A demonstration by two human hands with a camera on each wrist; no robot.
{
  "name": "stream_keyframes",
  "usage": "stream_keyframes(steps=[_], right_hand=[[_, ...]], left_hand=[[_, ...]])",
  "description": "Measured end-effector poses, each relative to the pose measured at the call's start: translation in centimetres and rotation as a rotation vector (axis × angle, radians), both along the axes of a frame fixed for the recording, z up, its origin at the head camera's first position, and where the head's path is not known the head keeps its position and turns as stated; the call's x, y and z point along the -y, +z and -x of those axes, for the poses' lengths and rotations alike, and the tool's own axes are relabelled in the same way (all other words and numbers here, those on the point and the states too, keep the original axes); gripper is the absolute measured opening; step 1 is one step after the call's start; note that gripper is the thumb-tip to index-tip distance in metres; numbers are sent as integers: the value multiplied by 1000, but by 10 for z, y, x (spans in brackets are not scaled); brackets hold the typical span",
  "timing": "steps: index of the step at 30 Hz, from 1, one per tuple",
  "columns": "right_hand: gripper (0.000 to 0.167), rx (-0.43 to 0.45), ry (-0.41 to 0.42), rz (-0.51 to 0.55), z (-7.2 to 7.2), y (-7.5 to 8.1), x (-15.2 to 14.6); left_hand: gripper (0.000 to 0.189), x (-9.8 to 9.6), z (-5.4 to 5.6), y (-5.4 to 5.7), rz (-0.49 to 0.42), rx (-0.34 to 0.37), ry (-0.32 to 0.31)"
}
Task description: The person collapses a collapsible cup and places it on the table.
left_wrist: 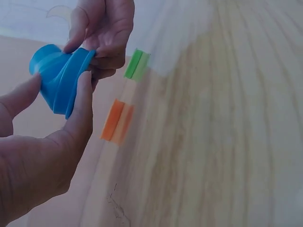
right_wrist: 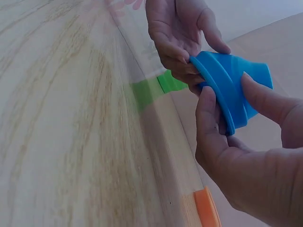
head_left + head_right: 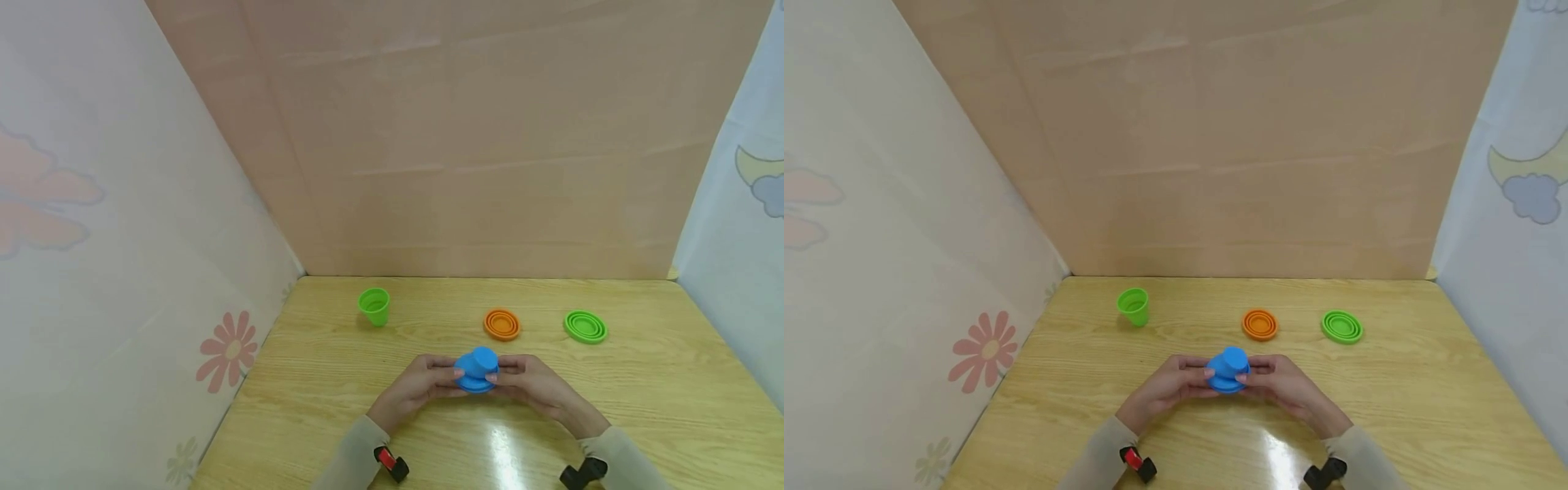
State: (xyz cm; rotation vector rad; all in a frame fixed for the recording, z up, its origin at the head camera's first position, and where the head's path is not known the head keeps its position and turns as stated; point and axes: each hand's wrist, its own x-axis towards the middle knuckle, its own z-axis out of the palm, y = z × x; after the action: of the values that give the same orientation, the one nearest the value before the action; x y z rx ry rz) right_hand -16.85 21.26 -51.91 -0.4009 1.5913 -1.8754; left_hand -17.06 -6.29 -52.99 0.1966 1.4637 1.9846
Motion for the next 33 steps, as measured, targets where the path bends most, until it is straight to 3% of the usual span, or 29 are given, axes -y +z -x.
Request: stream_keyframes(steps=[7,10,15,20,24,28,33], right_hand=[[52,-15,25,19,2,-4,-2],[52,-26,29,12,1,-4,-2],[60,-74,-4,-54,-1,-2,4],[70,-141,-138,-230,-5,4,18],[77,-157,-218,-320,-7,7,29],[73,-152,-277,-363,-8,6,35],[61,-160,-325,-413,-7,4,38]], left_hand=[[39,3,4,-3,-50,86,-21],[37,1,3,-6,-36,76,-4],[32,-7,1,-10,30,0,82],[34,-16,-1,-8,139,-91,206],[35,-22,-4,-4,213,-118,296],[33,-25,-6,-1,249,-126,347],[31,-28,-9,1,256,-140,359]])
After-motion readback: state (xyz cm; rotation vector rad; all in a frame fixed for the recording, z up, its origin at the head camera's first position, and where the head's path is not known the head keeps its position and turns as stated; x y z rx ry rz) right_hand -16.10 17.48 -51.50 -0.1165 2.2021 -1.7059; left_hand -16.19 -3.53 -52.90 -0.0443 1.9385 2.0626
